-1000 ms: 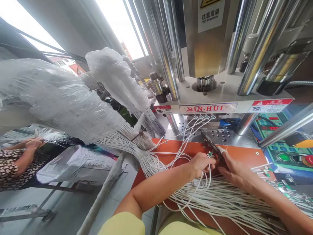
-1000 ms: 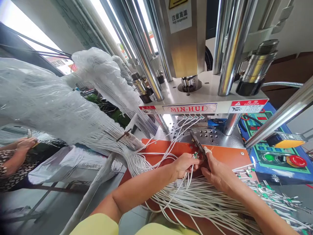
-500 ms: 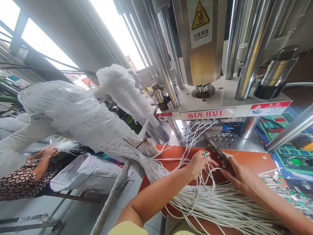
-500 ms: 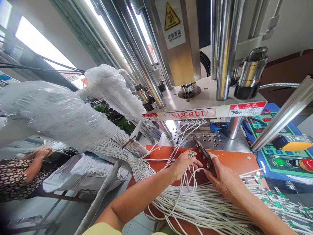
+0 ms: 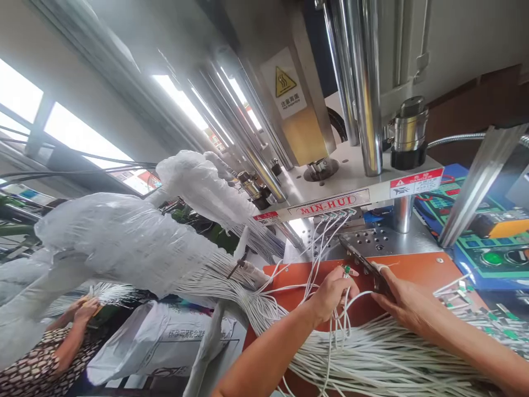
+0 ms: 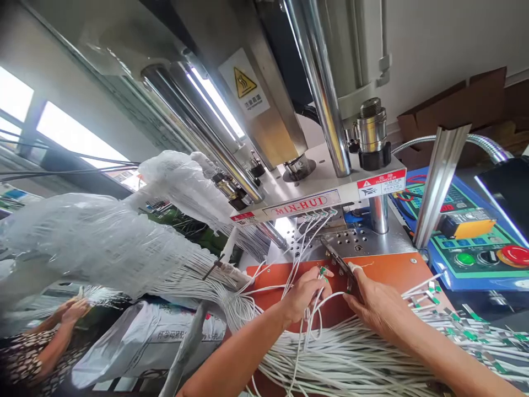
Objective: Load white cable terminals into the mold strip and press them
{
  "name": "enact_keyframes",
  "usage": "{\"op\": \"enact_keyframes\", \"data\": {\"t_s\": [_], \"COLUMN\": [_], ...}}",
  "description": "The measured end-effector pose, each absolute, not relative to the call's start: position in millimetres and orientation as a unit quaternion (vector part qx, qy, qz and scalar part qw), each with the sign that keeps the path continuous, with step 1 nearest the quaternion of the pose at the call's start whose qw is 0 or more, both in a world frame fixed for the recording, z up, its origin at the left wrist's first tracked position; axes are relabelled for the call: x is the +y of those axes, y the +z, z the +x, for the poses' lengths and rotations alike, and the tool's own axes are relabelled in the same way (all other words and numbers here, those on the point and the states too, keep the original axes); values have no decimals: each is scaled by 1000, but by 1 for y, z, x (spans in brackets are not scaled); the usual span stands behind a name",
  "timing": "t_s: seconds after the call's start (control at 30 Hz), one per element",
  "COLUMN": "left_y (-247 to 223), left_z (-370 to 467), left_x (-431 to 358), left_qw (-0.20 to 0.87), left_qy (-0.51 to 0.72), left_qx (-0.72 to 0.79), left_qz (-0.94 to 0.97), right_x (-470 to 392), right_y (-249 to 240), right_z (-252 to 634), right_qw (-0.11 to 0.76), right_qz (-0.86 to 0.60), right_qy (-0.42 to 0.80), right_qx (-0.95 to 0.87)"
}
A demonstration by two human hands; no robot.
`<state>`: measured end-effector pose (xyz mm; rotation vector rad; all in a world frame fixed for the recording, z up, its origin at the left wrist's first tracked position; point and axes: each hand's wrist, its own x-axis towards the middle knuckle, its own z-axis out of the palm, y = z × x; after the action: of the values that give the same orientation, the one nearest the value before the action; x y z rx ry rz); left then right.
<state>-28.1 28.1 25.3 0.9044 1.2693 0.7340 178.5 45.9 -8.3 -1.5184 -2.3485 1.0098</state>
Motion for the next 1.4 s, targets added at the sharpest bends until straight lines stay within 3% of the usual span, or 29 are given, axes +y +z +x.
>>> {"op": "enact_keyframes", "data": {"t_s": [0.37,0.5,0.63,1.13,1.4], "left_y": [19,22,21,21,30], "left_z": [-30,-27,-20,-8,-11], "left_x": [40,47,54,59,62], "left_qw": [686,688,694,708,713], "left_qy": [273,221,229,238,224], "left_qx": [587,598,577,587,590], "left_qz": [331,347,365,314,306], "right_x": [48,47,48,50,45], "right_y": [-8,-13,-16,1,-7], "right_z": [178,180,181,182,179], "right_qw": [56,90,110,52,100], "right_qz": [-499,-498,-496,-487,-496], "right_qy": [381,375,366,395,339], "right_qx": [-776,-777,-779,-777,-793]}}
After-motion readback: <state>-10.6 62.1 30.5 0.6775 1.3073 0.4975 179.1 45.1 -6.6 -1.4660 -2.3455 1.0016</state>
